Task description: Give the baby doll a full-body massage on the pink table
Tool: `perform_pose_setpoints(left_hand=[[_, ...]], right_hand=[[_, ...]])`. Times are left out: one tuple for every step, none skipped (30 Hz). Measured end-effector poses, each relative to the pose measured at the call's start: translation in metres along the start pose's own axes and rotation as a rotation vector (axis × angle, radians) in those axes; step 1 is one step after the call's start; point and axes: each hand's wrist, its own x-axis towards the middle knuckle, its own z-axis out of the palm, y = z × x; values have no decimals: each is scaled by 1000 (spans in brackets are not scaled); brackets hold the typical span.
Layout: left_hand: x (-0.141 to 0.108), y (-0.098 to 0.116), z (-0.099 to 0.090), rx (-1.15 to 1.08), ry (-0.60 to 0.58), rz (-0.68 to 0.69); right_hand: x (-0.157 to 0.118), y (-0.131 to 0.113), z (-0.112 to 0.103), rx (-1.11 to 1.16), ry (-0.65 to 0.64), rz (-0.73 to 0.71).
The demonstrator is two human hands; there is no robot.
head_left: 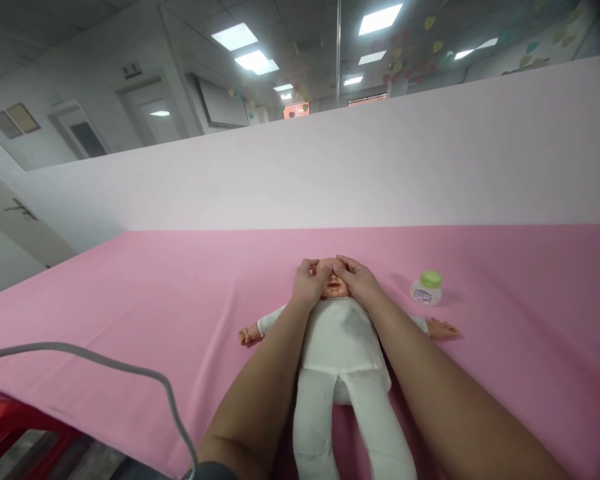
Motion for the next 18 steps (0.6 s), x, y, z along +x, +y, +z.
perform_pose_setpoints(left_hand=[[-1,1,0,4,-2,-8],[-1,1,0,-4,-6,-17],[-1,2,0,-20,-7,-24],[-1,2,1,-38,-5,-30],[-1,1,1,-54,1,-35],[0,1,1,-66,6,-37],[0,0,2,-74,13,-35],[1,-1,3,-76,18,-31],[2,-2,3,-76,22,-22],[3,-4,4,-76,22,-11],[3,-5,4,-78,22,-2],[4,-6,4,-83,23,2],[4,-8,4,-91,20,0],[4,-9,4,-103,15,-6],[4,-9,4,-120,9,-16],[4,-10,3,-140,3,-28],[4,-11,3,-165,-5,-37],[4,-11,3,-191,-12,-43]], right_hand=[[-1,0,0,-23,11,-7],[-1,-1,1,-34,18,-9],[-2,-2,1,-39,24,-8],[-2,-2,2,-41,30,-7],[-3,-3,2,-43,36,-6],[-3,-3,2,-44,43,-6],[-3,-3,3,-43,50,-5],[-2,-3,3,-38,56,-3],[-1,-2,3,-31,61,0],[0,-1,3,-22,63,4],[1,1,3,-10,64,8],[2,3,2,6,61,14],[3,5,2,25,56,21],[4,7,1,45,48,29],[4,8,1,65,39,35],[4,9,0,83,31,40],[4,10,-1,98,24,41],[3,10,-1,108,19,40]])
